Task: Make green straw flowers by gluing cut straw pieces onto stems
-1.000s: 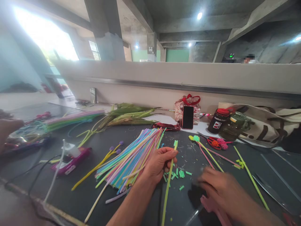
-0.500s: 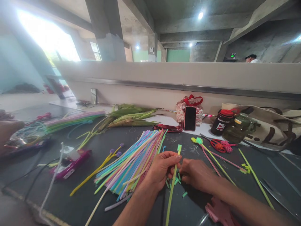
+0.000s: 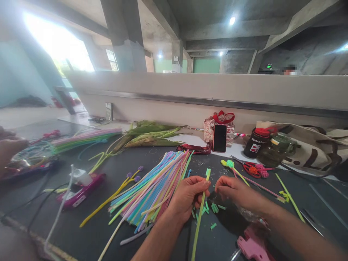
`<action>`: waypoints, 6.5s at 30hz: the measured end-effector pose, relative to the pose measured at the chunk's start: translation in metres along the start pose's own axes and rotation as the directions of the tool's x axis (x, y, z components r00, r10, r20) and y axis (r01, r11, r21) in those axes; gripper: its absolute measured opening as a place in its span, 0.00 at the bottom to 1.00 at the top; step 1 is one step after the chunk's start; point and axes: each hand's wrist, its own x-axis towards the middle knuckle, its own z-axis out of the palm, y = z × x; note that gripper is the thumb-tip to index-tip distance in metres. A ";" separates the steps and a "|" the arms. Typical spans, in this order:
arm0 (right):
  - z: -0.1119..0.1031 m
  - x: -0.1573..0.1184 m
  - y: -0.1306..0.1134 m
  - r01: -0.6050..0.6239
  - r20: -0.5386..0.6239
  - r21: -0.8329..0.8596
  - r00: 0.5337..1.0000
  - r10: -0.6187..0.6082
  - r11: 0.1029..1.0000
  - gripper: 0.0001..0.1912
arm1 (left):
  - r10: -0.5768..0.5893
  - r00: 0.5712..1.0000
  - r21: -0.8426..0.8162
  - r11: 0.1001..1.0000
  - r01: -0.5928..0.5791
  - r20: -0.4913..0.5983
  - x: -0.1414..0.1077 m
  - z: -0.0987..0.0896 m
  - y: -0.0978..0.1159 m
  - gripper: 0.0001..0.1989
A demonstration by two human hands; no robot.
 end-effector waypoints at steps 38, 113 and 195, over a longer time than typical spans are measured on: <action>-0.025 0.016 0.002 0.102 -0.161 -0.550 0.961 -0.225 0.829 0.09 | 0.007 1.000 -0.011 1.000 -0.007 -0.010 0.001 -0.004 0.000 0.10; -0.015 0.021 -0.044 0.392 -0.091 -0.742 0.744 -0.662 0.544 0.05 | 0.053 0.976 -0.376 0.926 0.031 0.211 -0.002 -0.012 0.003 0.03; -0.022 0.000 -0.040 0.190 -0.063 0.231 0.982 -0.180 0.954 0.04 | -0.072 0.997 -0.111 0.991 0.072 0.003 -0.008 0.001 0.011 0.09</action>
